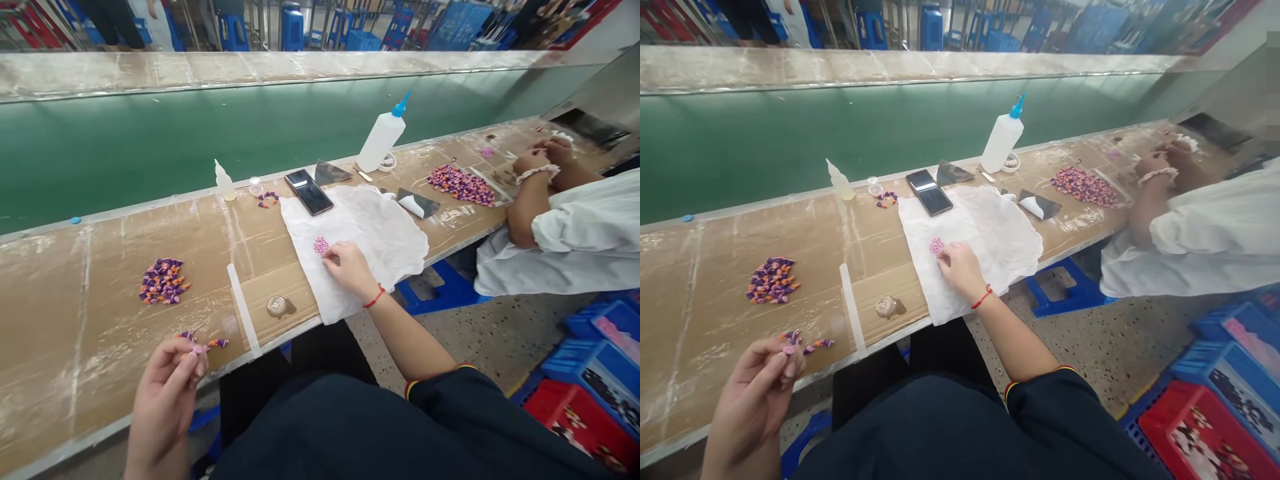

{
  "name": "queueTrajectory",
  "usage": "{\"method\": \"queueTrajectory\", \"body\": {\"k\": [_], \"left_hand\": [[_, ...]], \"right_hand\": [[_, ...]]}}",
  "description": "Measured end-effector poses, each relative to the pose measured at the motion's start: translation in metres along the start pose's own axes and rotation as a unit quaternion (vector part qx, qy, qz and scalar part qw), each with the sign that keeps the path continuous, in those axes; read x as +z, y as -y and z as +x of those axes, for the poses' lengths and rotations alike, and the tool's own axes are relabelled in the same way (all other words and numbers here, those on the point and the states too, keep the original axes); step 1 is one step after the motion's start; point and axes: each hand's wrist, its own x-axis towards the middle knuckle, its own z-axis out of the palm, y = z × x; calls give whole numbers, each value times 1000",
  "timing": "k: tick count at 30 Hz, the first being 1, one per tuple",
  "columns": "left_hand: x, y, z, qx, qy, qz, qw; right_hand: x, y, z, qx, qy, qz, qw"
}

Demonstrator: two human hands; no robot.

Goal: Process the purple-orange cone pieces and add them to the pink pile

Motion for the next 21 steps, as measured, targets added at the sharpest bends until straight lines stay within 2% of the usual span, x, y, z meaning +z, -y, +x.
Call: {"method": "queueTrajectory", "body": {"k": [3,11,21], "left_hand": [[-2,5,-1,9,5,-9,1000],[-1,10,-3,-2,-24,-9,1000],[-1,12,-4,-3,-23,-1,1000]], "right_hand": [[2,2,1,0,0,-14,1000],[6,7,2,6,4,-41,999],[11,7,3,22,-4,-59,998]]}}
